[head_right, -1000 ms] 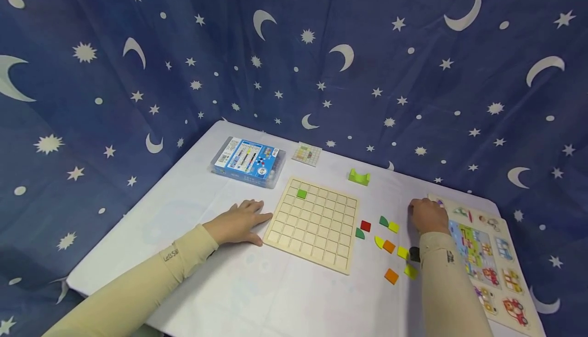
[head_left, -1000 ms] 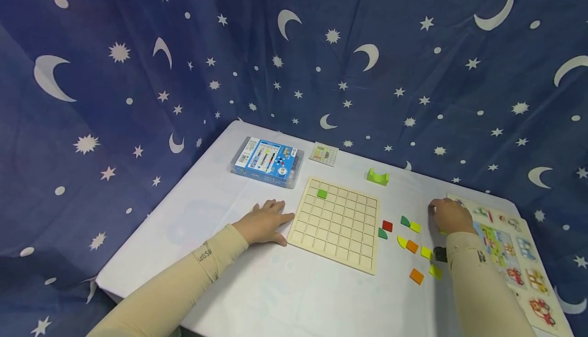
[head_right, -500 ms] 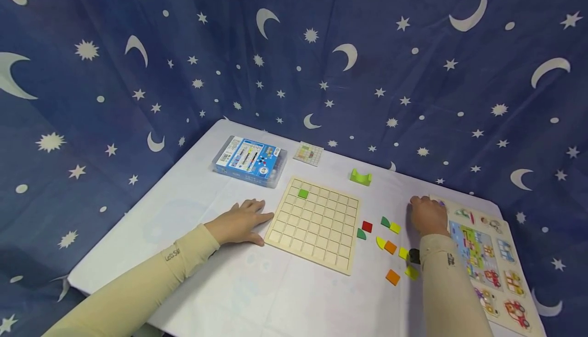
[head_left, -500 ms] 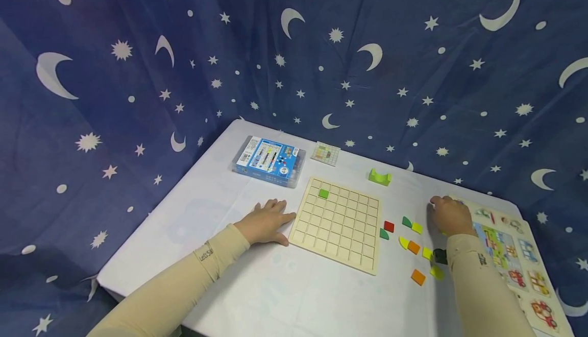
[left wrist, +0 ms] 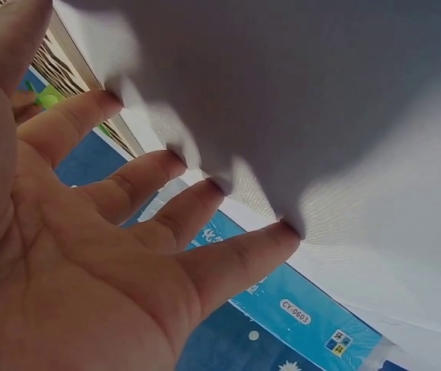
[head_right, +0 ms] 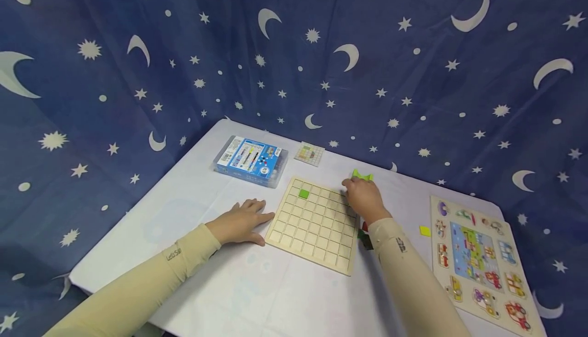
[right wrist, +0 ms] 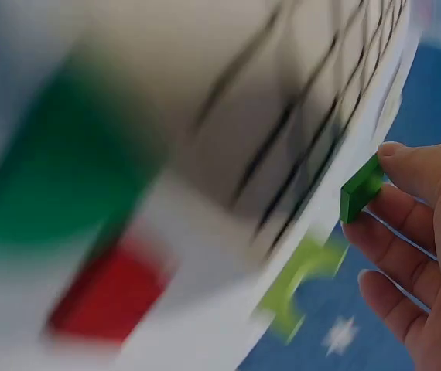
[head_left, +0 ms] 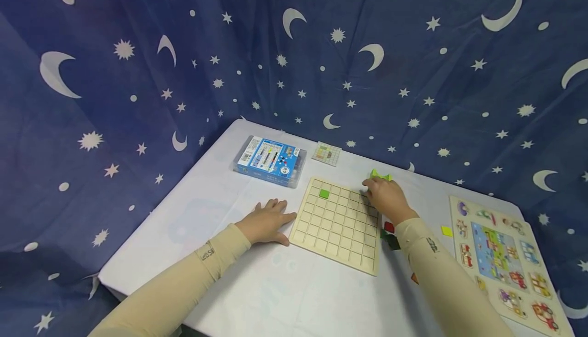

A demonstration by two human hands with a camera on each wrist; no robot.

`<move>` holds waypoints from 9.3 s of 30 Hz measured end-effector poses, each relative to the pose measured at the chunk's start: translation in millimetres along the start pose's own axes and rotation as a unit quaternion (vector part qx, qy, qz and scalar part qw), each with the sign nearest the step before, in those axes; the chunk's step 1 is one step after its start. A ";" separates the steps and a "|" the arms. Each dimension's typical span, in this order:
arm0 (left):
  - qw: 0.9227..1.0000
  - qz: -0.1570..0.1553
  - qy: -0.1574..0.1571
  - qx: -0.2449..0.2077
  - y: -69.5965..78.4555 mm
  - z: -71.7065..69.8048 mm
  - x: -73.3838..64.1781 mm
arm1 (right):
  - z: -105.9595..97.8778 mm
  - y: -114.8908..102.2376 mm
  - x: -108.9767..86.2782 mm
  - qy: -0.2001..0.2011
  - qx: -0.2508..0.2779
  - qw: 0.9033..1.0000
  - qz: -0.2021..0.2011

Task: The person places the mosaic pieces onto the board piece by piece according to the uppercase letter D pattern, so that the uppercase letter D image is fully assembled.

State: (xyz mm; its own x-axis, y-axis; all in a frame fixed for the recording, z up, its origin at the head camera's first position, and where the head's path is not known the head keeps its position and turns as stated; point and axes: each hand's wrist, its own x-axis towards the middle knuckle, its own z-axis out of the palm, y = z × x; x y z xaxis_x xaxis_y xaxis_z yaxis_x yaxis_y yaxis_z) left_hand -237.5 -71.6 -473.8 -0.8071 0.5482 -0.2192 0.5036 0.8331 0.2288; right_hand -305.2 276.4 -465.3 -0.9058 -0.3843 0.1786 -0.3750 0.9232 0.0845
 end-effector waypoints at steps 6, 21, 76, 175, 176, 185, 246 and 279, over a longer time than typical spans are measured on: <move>1.000 0.003 -0.001 0.005 -0.4 1.2 1.0 | 6.4 -49.1 22.0 0.005 0.008 0.997 -0.073; 1.000 -0.003 -0.003 0.004 1.8 0.8 1.9 | 16.9 -74.2 31.0 0.009 0.023 0.995 -0.098; 1.000 0.000 -0.023 -0.018 -2.8 -0.9 7.5 | 3.9 77.4 -108.9 -0.155 0.112 0.968 0.163; 0.999 0.005 -0.018 -0.034 0.9 -2.6 5.3 | 10.2 -28.1 -12.3 -0.007 0.095 0.995 -0.030; 0.999 0.005 -0.018 -0.034 0.9 -2.1 4.9 | 9.2 -24.2 -15.9 -0.008 0.094 0.995 -0.023; 1.000 0.010 -0.006 -0.024 0.6 -0.5 7.4 | 1.8 36.6 -59.3 -0.042 0.077 0.989 0.122; 0.999 0.023 -0.007 -0.027 -6.3 4.8 4.8 | 9.6 -83.8 4.0 0.032 0.073 0.993 -0.082; 1.000 0.019 -0.002 -0.019 -6.2 1.8 2.3 | 20.9 -103.4 17.8 0.041 0.058 0.995 -0.075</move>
State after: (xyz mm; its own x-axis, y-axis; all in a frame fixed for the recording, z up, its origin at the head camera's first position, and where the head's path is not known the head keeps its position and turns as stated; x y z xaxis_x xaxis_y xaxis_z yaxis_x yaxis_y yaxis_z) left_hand -241.9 -75.4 -477.4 -0.7871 0.5790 -0.2128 0.5211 0.8087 0.2730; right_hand -286.7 174.3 -491.4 -0.8199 -0.5136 0.2530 -0.5299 0.8481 0.0045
